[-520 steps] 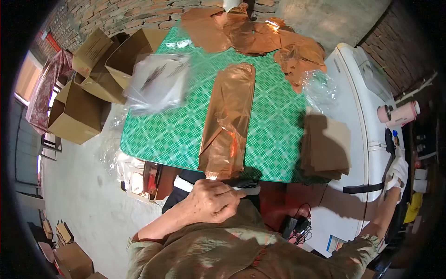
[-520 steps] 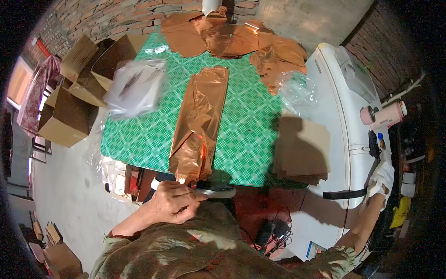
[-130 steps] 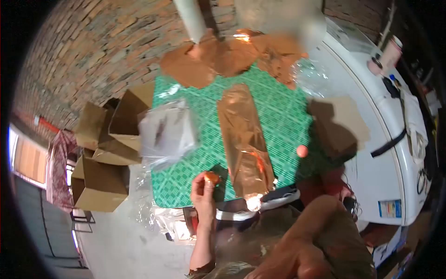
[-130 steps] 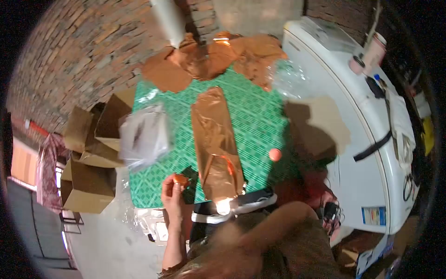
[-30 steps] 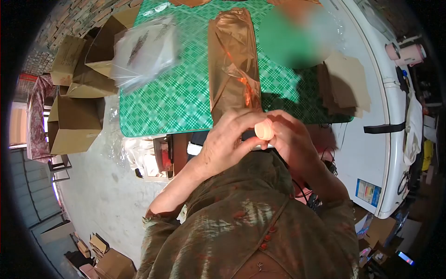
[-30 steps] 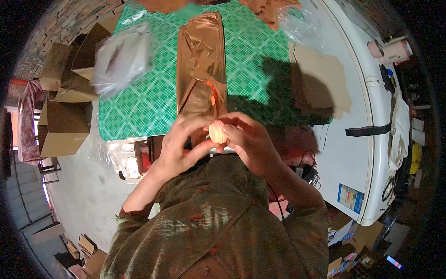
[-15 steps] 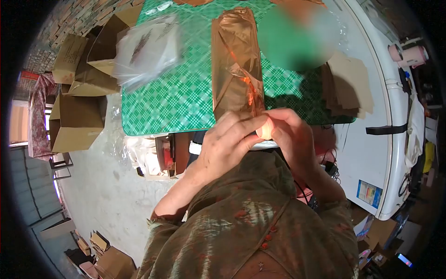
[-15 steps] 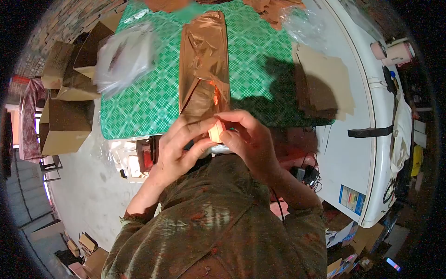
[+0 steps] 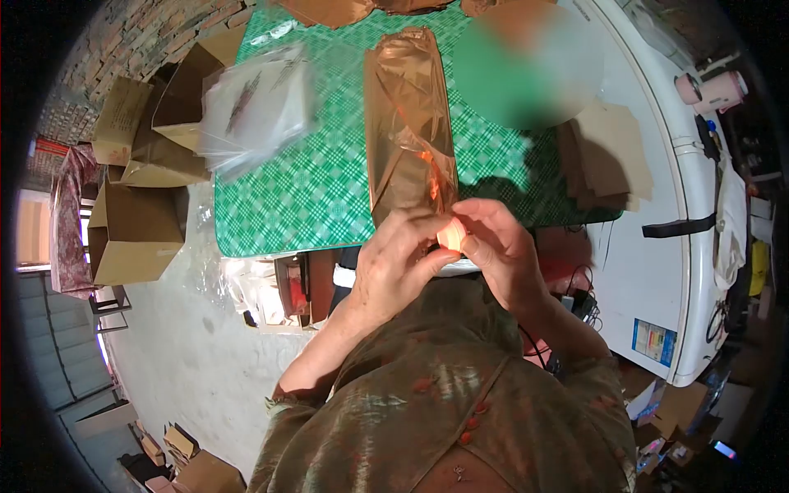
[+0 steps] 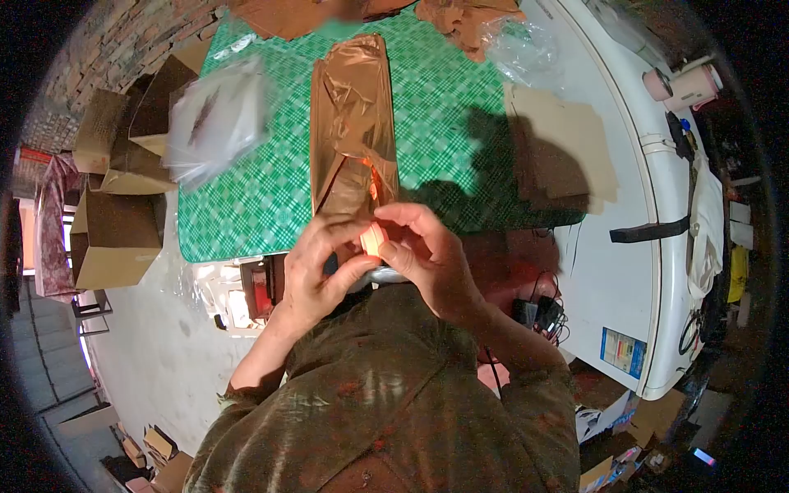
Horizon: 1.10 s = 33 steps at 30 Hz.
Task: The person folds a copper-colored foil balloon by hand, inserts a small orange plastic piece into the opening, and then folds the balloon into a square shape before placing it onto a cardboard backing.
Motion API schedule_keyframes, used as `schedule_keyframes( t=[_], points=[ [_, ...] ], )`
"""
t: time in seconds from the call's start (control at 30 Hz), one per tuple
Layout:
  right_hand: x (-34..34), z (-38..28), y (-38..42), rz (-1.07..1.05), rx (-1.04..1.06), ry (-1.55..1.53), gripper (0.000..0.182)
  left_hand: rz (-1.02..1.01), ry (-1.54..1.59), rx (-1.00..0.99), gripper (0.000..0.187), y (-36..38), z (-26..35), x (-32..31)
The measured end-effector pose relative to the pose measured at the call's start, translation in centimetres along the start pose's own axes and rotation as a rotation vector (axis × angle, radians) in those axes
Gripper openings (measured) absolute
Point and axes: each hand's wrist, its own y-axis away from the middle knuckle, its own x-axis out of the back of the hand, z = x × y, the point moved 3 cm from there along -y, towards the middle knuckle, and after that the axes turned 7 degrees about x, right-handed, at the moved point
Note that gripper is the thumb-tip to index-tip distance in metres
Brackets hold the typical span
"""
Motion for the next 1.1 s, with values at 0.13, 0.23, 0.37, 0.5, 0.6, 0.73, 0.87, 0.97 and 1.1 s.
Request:
schedule_keyframes(
  t=[0.13,0.23,0.37,0.5,0.6,0.73,0.87,0.97,1.1],
  points=[
    [0.2,0.1,0.1,0.007,-0.192,-0.135,0.037,-0.079,-0.118,-0.177,0.04,0.4,-0.1,0.2],
    [0.6,1.2,0.3,0.003,-0.263,-0.266,0.036,-0.116,-0.154,-0.24,0.043,0.5,-0.5,0.0],
    [0.4,1.3,0.8,-0.019,-0.226,-0.164,0.036,-0.068,-0.081,-0.081,0.048,0.7,-0.2,0.2],
    [-0.1,0.6,0.6,-0.016,-0.052,-0.005,0.039,-0.013,-0.093,-0.031,0.047,1.3,-1.3,-0.1],
    [0.1,1.1,0.4,-0.04,-0.156,-0.148,0.038,-0.015,-0.128,-0.153,0.044,0.9,-0.9,0.2],
    [0.0,1.3,0.5,-0.069,-0.265,-0.323,0.038,-0.21,-0.206,-0.129,0.041,1.0,-0.9,1.0],
    [0.6,2.3,1.3,-0.056,-0.395,-0.384,0.036,-0.311,-0.22,-0.21,0.041,0.7,-0.1,1.3],
    [1.9,3.8,2.3,-0.107,-0.419,-0.552,0.034,-0.384,-0.155,-0.155,0.04,0.6,0.3,0.8],
    [3.3,0.5,3.4,-0.126,-0.276,-0.479,0.036,-0.424,-0.019,-0.123,0.048,0.3,0.5,-1.0]
  ],
)
